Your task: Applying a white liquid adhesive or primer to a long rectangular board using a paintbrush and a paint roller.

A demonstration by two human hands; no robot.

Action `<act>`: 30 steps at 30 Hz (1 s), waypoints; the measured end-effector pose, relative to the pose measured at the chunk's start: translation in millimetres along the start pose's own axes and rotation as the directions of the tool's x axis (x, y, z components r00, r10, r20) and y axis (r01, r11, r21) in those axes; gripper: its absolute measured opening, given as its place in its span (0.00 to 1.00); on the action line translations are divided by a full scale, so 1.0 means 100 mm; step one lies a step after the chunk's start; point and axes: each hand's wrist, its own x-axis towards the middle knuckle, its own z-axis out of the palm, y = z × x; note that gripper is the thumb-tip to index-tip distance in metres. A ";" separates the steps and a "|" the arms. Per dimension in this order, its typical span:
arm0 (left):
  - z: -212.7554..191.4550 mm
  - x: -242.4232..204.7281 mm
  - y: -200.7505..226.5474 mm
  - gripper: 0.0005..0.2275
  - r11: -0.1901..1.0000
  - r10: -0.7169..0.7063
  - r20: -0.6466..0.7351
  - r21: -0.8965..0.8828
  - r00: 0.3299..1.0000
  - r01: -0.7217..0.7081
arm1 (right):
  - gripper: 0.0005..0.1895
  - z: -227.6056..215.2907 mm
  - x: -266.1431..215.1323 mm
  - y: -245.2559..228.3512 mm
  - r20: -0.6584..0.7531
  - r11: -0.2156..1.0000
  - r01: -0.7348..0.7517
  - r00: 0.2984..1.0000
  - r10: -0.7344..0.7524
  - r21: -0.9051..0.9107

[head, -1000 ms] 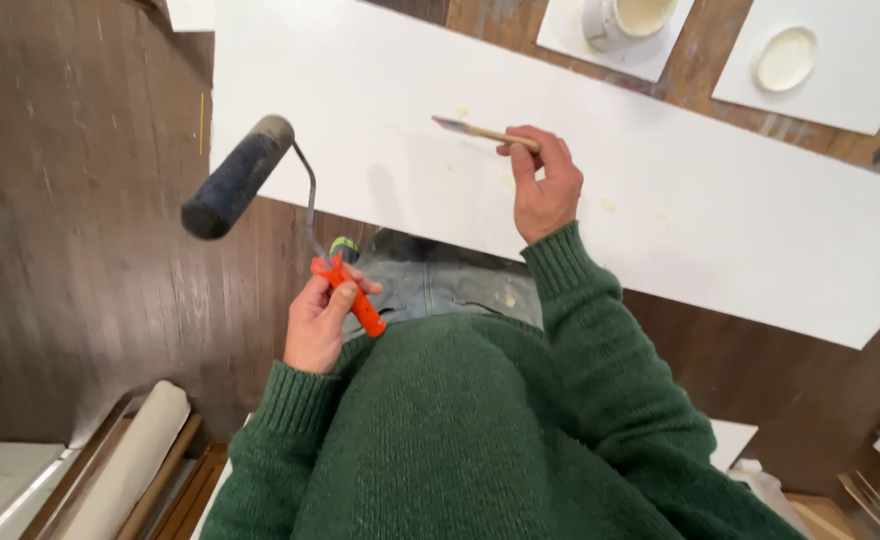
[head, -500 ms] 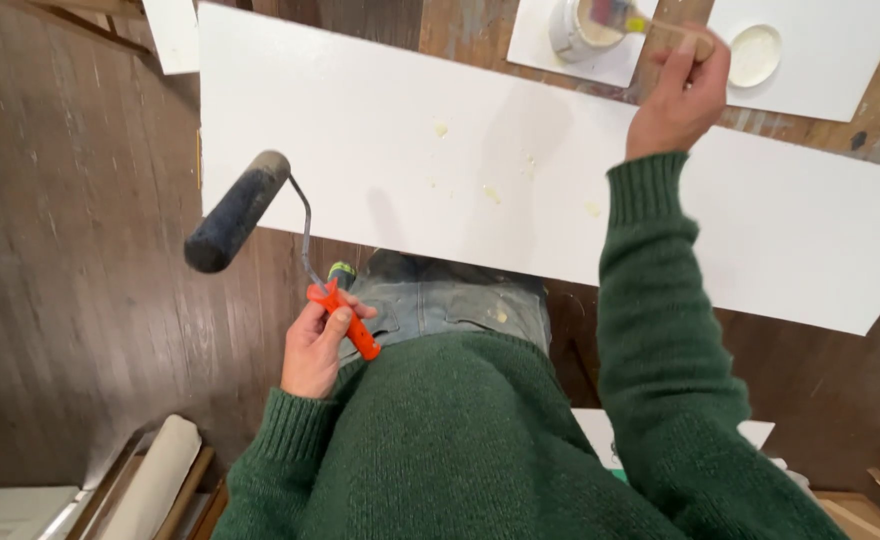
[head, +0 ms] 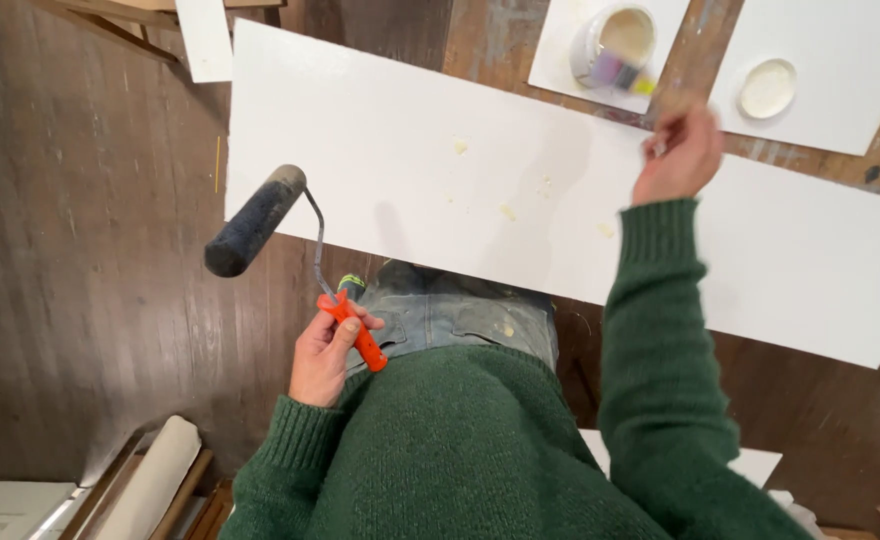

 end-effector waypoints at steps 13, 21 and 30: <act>-0.11 -0.02 0.00 0.11 1.000 0.004 -0.014 0.021 1.000 -0.004 | 0.09 1.16 -1.67 0.98 0.500 0.760 0.249 0.858 0.114 -0.600; -0.18 -0.02 -0.03 0.11 1.000 0.006 -0.032 -0.022 0.999 -0.007 | 0.09 1.44 -1.41 0.82 0.609 0.554 0.531 0.791 -0.053 -0.641; -0.14 0.02 -0.08 0.11 0.999 -0.007 -0.022 -0.049 1.000 0.006 | 0.09 1.37 -1.38 0.74 0.538 0.637 0.424 0.843 -0.018 -0.643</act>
